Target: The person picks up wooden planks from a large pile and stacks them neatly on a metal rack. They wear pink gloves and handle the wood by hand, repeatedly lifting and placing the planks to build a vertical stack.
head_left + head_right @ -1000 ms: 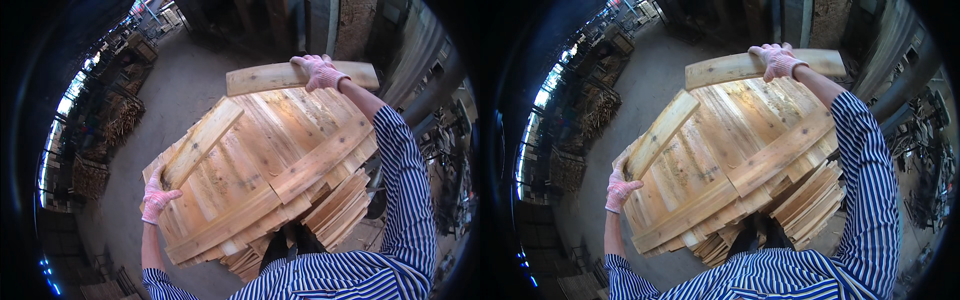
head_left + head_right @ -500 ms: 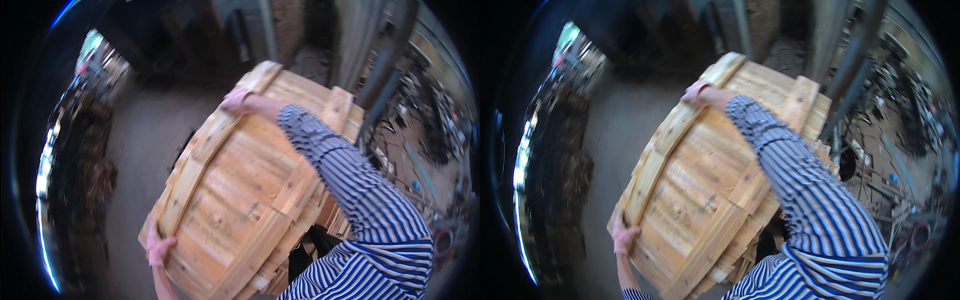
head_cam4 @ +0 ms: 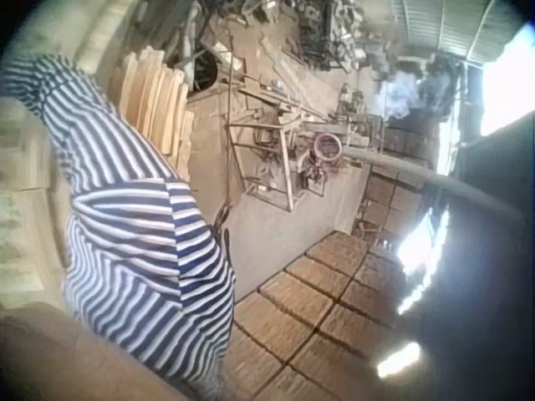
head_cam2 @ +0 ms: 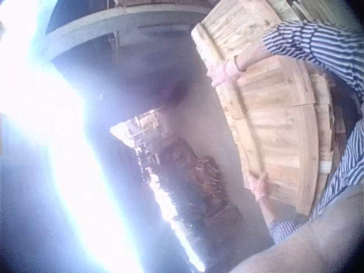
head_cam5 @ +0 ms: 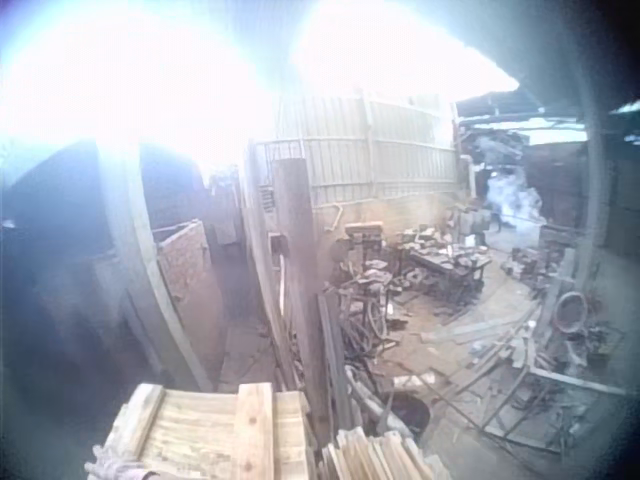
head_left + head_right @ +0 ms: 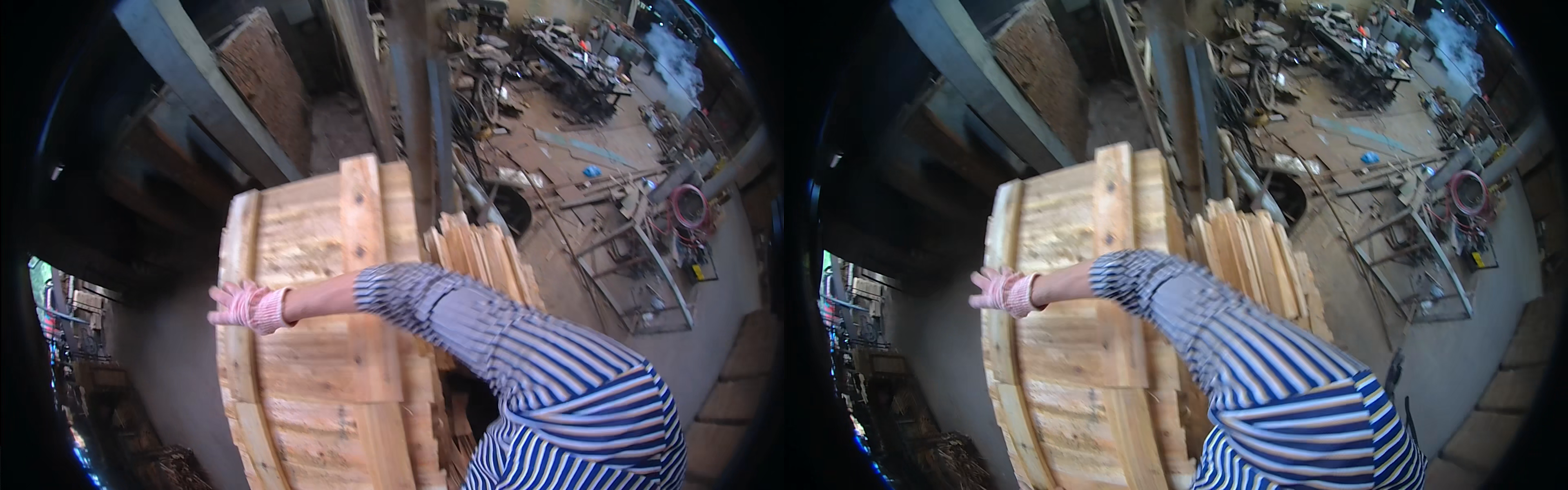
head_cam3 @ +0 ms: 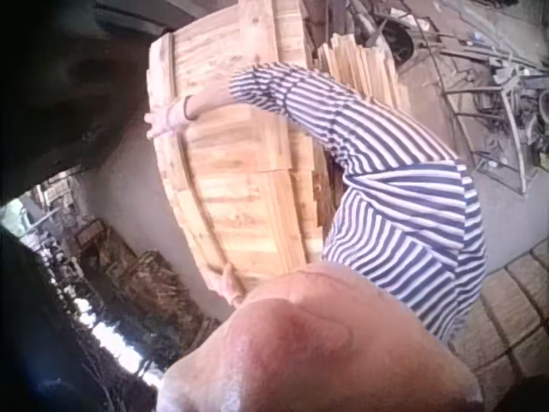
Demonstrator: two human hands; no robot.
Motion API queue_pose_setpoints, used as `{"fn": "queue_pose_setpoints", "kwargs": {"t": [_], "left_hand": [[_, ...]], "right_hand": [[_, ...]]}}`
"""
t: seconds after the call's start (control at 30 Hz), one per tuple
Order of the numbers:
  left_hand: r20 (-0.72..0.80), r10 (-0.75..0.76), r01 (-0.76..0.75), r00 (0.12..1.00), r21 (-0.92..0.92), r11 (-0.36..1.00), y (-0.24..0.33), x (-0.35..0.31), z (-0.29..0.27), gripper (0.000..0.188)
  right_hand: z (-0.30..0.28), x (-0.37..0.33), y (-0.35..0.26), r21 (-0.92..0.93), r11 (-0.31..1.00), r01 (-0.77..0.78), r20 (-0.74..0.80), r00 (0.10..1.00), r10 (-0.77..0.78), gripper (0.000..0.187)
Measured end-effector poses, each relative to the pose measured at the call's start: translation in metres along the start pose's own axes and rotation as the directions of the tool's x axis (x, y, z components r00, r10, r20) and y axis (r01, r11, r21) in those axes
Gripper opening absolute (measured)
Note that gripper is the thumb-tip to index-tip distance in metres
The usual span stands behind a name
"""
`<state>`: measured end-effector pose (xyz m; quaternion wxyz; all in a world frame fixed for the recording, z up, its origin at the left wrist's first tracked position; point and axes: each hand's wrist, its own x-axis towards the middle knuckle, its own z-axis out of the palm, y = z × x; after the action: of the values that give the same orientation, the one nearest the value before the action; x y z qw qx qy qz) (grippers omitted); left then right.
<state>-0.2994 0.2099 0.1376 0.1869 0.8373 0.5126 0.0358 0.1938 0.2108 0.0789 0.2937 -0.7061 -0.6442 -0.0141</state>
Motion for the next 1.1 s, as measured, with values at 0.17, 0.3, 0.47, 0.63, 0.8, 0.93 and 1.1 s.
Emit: {"fn": "queue_pose_setpoints", "kwargs": {"t": [0.17,0.3,0.47,0.63,0.8,0.93,1.1], "left_hand": [[-0.060,0.187,-0.193,0.981,-0.128,0.973,0.041,-0.037,0.015,0.057],[0.014,0.688,-0.578,0.726,-0.530,0.620,0.131,-0.107,0.045,0.050],[0.824,0.324,0.589,0.464,-0.561,0.582,0.237,-0.143,0.209,0.090],[0.826,0.159,0.446,0.541,-0.442,0.778,0.267,-0.116,0.439,0.091],[0.695,0.090,-0.008,0.713,-0.120,0.993,0.302,-0.053,0.639,0.099],[0.623,0.066,-0.055,0.780,-0.037,0.998,0.314,-0.019,0.737,0.100],[0.666,0.000,-0.064,0.746,0.071,0.995,0.296,0.008,0.757,0.087]], "right_hand": [[-0.067,-0.219,0.058,0.037,0.994,-0.099,-0.595,0.797,0.102,0.070],[-0.079,-0.398,0.152,0.127,0.500,-0.857,-0.540,0.363,0.760,0.084],[0.027,-0.578,0.197,0.051,-0.287,-0.957,0.169,-0.275,0.946,0.091],[0.136,-0.654,0.210,0.212,-0.381,-0.900,0.331,-0.300,0.895,0.093],[0.207,-0.627,0.209,0.243,-0.375,-0.895,0.125,-0.354,0.927,0.095],[0.213,-0.594,0.204,0.220,-0.521,-0.825,0.055,-0.523,0.851,0.101],[0.185,-0.578,0.206,0.139,-0.561,-0.816,0.290,-0.508,0.811,0.104]]}}
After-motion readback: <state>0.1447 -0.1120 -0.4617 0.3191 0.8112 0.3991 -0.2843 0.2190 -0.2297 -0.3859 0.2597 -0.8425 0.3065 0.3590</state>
